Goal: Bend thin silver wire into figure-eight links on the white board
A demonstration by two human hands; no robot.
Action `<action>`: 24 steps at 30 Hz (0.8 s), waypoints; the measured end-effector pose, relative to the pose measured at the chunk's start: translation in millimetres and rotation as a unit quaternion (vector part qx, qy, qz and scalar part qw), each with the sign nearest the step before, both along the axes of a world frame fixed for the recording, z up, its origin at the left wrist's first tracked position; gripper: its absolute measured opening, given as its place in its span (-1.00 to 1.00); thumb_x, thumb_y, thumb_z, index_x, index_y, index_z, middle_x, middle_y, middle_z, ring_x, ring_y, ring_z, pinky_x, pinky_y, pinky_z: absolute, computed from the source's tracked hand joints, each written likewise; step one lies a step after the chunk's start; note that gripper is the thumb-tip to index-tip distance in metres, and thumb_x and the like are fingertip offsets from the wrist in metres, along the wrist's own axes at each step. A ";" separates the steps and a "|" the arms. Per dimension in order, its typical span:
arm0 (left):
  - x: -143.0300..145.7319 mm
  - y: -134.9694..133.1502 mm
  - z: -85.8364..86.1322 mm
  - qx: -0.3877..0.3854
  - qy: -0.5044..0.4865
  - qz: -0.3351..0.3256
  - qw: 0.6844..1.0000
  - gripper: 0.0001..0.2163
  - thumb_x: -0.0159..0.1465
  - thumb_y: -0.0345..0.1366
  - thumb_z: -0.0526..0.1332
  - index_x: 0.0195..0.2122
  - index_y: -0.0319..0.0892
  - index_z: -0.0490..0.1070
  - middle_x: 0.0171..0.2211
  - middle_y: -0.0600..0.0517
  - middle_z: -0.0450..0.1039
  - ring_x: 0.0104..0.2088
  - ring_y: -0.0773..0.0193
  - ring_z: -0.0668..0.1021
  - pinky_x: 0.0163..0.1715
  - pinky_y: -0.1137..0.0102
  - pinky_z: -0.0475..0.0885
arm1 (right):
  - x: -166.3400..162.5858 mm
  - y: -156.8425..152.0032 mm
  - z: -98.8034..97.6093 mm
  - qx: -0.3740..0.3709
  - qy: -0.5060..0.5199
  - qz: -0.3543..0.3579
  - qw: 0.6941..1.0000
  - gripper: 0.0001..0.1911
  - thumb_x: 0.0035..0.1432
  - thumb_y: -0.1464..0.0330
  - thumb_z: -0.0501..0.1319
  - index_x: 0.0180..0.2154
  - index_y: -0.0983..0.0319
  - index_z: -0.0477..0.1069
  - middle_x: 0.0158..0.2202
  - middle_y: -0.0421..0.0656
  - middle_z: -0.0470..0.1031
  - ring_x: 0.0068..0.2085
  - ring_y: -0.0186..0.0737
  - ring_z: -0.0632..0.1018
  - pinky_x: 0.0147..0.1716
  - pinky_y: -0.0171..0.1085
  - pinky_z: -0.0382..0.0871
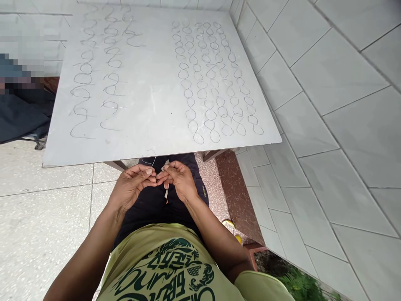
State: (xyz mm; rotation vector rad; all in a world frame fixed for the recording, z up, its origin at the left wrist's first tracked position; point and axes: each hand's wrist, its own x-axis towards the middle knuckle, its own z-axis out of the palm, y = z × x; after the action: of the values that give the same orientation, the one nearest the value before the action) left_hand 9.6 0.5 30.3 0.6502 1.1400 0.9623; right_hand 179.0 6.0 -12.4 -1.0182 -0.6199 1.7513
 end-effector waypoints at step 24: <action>8.1 -9.1 -4.8 0.035 0.017 0.010 0.999 -0.73 0.09 -0.19 0.55 -0.29 -0.22 0.60 -0.34 -0.05 0.64 -0.39 0.25 0.65 -0.28 0.32 0.65 | 2.9 -10.6 -3.5 -0.008 0.011 -0.030 0.999 -0.58 0.09 0.03 0.44 -0.36 0.19 0.37 -0.40 -0.12 0.67 -0.47 -0.19 0.66 -0.62 -0.35 0.45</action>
State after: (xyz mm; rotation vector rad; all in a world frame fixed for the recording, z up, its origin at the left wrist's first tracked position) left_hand 17.7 -8.6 25.6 0.7147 1.1486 1.0152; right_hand 181.9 -4.6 -15.9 -1.0180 -0.5566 1.7153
